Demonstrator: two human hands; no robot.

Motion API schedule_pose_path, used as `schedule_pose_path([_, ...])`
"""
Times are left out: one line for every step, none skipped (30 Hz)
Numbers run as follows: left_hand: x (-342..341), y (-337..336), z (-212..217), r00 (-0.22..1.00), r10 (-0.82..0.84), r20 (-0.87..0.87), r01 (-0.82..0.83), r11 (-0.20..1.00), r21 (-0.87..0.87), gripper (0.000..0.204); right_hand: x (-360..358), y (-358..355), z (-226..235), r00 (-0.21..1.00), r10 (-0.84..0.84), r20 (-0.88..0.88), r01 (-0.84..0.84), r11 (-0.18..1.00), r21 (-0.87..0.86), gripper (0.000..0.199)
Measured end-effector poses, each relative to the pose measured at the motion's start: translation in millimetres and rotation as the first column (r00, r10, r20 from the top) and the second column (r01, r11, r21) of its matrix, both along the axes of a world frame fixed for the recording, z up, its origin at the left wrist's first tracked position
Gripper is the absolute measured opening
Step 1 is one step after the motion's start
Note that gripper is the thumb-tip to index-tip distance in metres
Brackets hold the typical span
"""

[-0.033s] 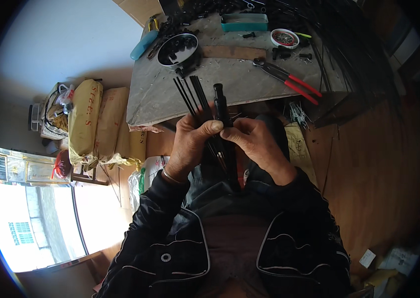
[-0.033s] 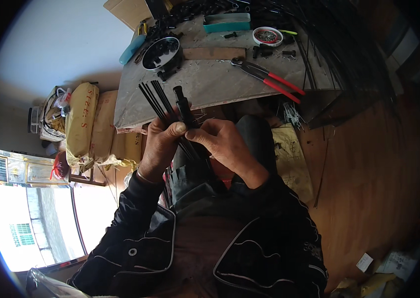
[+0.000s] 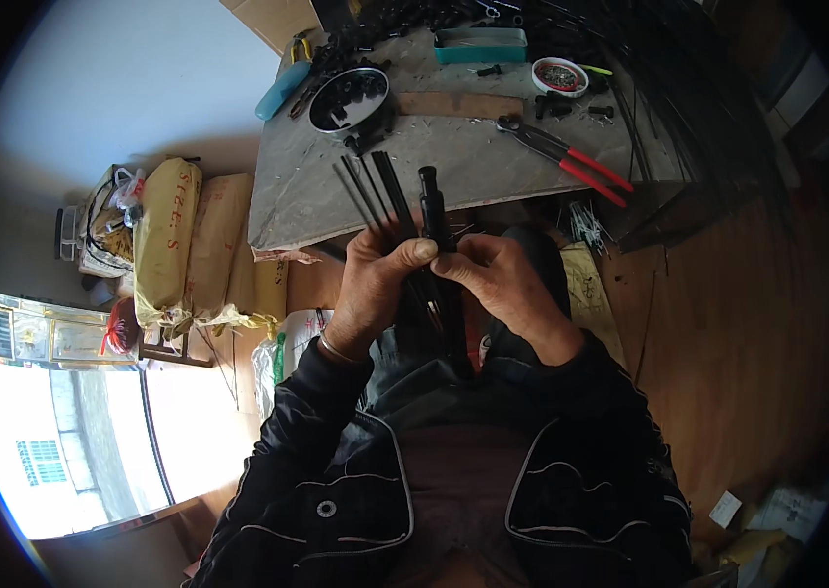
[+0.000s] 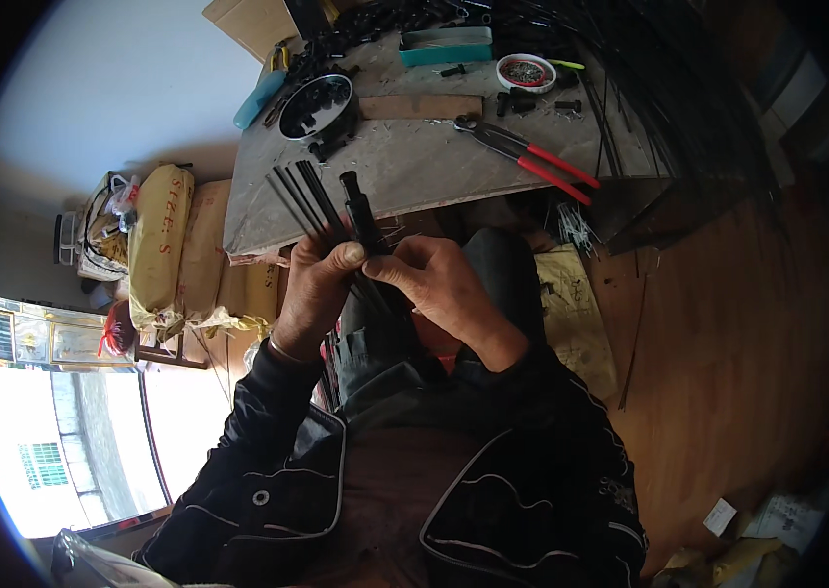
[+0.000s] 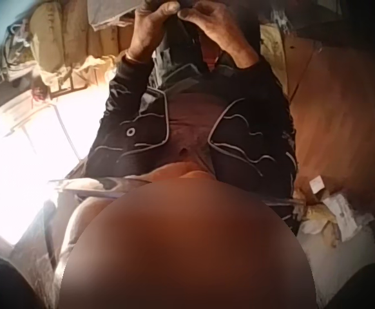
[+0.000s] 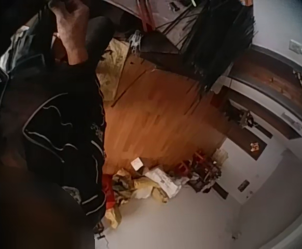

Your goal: Inserting black bristles into a circular hub and trimming them with pliers.

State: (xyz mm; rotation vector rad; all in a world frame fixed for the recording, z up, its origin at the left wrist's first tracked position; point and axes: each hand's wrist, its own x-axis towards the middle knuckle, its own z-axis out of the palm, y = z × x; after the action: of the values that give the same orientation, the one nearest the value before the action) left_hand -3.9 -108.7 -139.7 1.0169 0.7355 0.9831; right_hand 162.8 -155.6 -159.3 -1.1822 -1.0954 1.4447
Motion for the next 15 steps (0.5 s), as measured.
schedule_pose_path([-5, 3, -3, 0.997, -0.077, 0.009, 0.077, 0.996, 0.033, 0.023, -1, 1, -1, 1.000, 0.021, -0.023, -0.022, 0.999, -0.033, 0.030])
schedule_pose_path([-8, 5, -5, 0.988, -0.155, 0.015, 0.153, 0.986, 0.066, 0.022, -1, 1, -2, 0.998, 0.041, -0.047, -0.044, 0.997, -0.066, 0.031])
schedule_pose_path([-8, 6, -5, 0.987, -0.160, 0.018, 0.158, 0.985, 0.066, 0.022, -1, 2, -5, 0.998, 0.036, -0.044, -0.039, 0.997, -0.066, 0.031])
schedule_pose_path([-8, 5, -3, 0.985, -0.171, 0.020, 0.170, 0.983, 0.065, 0.022, -2, 2, -9, 0.995, 0.024, -0.095, -0.032, 0.997, -0.077, 0.031])
schedule_pose_path([-8, 4, -2, 0.983, -0.183, 0.022, 0.181, 0.981, 0.063, 0.022, -3, 2, -13, 0.989, 0.011, -0.145, -0.024, 0.996, -0.088, 0.031])
schedule_pose_path([-8, 3, -3, 0.982, -0.185, 0.023, 0.184, 0.981, 0.061, 0.022, -5, 2, -15, 0.989, 0.009, -0.145, -0.022, 0.996, -0.091, 0.031])
schedule_pose_path([-9, 2, -4, 0.983, -0.180, 0.018, 0.179, 0.982, 0.060, 0.023, -6, 2, -18, 0.980, -0.005, -0.199, -0.013, 0.996, -0.090, 0.035])
schedule_pose_path([-9, 1, -5, 0.984, -0.176, 0.012, 0.175, 0.983, 0.059, 0.024, -7, 2, -20, 0.967, -0.020, -0.253, -0.003, 0.996, -0.089, 0.039])
schedule_pose_path([-8, 0, -5, 0.984, -0.179, 0.014, 0.178, 0.982, 0.058, 0.024, -8, 1, -22, 0.968, -0.023, -0.252, 0.000, 0.996, -0.090, 0.039])
schedule_pose_path([-9, -1, -5, 0.983, -0.174, 0.057, 0.173, 0.985, 0.028, 0.025, -10, 1, -23, 0.971, -0.026, -0.237, 0.009, 0.997, -0.072, 0.038])
schedule_pose_path([-9, -2, -5, 0.981, -0.168, 0.099, 0.169, 0.986, -0.001, 0.026, -11, 2, -23, 0.974, -0.028, -0.223, 0.017, 0.998, -0.053, 0.036])
schedule_pose_path([-8, 0, -6, 0.981, -0.167, 0.100, 0.167, 0.986, 0.000, 0.026, -12, 2, -21, 0.974, -0.027, -0.223, 0.016, 0.999, -0.052, 0.036])
schedule_pose_path([-8, 2, -8, 0.985, -0.150, 0.081, 0.151, 0.989, -0.002, 0.026, -13, 1, -15, 0.977, -0.072, -0.201, 0.068, 0.997, -0.027, 0.035])
schedule_pose_path([-8, 3, -9, 0.989, -0.134, 0.063, 0.134, 0.991, -0.003, 0.027, -14, 0, -12, 0.976, -0.118, -0.180, 0.120, 0.993, -0.001, 0.034])
schedule_pose_path([-10, 3, -9, 0.985, -0.158, 0.074, 0.159, 0.987, -0.008, 0.026, -8, 3, -13, 0.972, -0.047, -0.230, 0.032, 0.997, -0.068, 0.034])
